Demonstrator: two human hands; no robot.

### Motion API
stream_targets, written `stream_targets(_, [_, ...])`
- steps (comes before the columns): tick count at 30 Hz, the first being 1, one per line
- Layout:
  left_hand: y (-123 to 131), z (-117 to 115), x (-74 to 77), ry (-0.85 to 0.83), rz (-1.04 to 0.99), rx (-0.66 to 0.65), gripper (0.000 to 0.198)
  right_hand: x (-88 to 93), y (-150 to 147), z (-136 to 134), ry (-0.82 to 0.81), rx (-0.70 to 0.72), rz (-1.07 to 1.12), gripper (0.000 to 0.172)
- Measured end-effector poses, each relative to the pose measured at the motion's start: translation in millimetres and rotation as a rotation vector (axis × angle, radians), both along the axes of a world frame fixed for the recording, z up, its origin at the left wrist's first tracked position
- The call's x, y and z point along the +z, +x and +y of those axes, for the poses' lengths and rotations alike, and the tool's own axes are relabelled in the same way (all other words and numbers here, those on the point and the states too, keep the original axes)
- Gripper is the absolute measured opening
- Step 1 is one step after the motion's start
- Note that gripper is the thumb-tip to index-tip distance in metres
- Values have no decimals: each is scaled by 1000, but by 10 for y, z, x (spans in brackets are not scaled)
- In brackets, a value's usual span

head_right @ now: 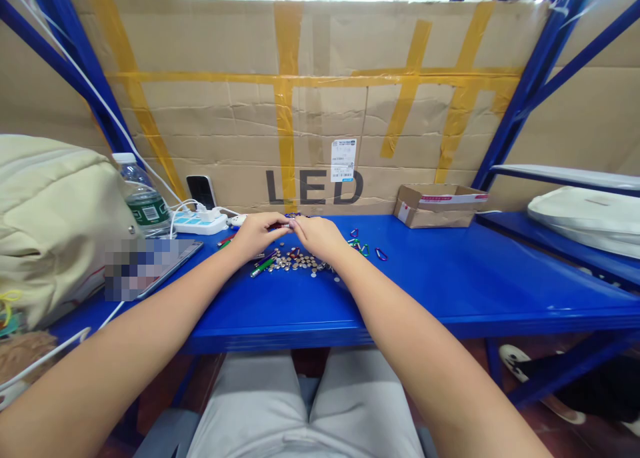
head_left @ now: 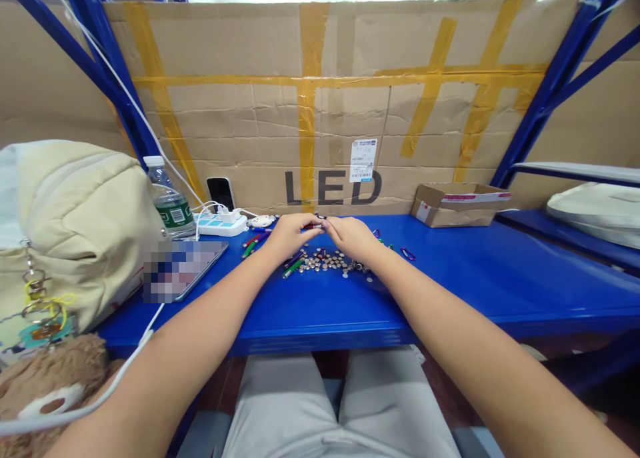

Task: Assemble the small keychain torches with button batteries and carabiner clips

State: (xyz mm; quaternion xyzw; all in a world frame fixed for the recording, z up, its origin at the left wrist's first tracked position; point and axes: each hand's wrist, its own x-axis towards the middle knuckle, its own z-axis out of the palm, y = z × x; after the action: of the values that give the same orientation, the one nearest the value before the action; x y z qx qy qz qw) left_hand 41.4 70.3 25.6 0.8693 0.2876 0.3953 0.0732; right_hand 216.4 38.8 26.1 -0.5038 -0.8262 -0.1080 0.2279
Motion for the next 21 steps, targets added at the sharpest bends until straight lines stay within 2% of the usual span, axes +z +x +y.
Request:
stream_targets(2, [1, -5, 4, 85, 33, 22, 16, -2, -21, 4, -21, 18, 71, 38])
stream_targets(5, [-20, -8, 12, 196, 93, 33, 15, 3, -38, 4, -66, 117, 214, 38])
stream_targets(9, [-58, 6, 25, 249, 168, 34, 16, -4, -49, -3, -145, 209, 375, 42])
stream_targets(12, [-35, 29, 26, 202, 151, 43, 16, -22, -45, 26, -214, 238, 456, 44])
stream_targets(16, [61, 64, -28, 24, 122, 189, 14, -38, 16, 118, -177, 186, 474, 39])
stream_targets(18, [98, 72, -72, -33, 211, 250, 16, -42, 70, 160, -167, 116, 427, 37])
stream_targets(21, [116, 67, -122, -109, 353, 287, 33, -58, 149, 194, -234, 56, 328, 32])
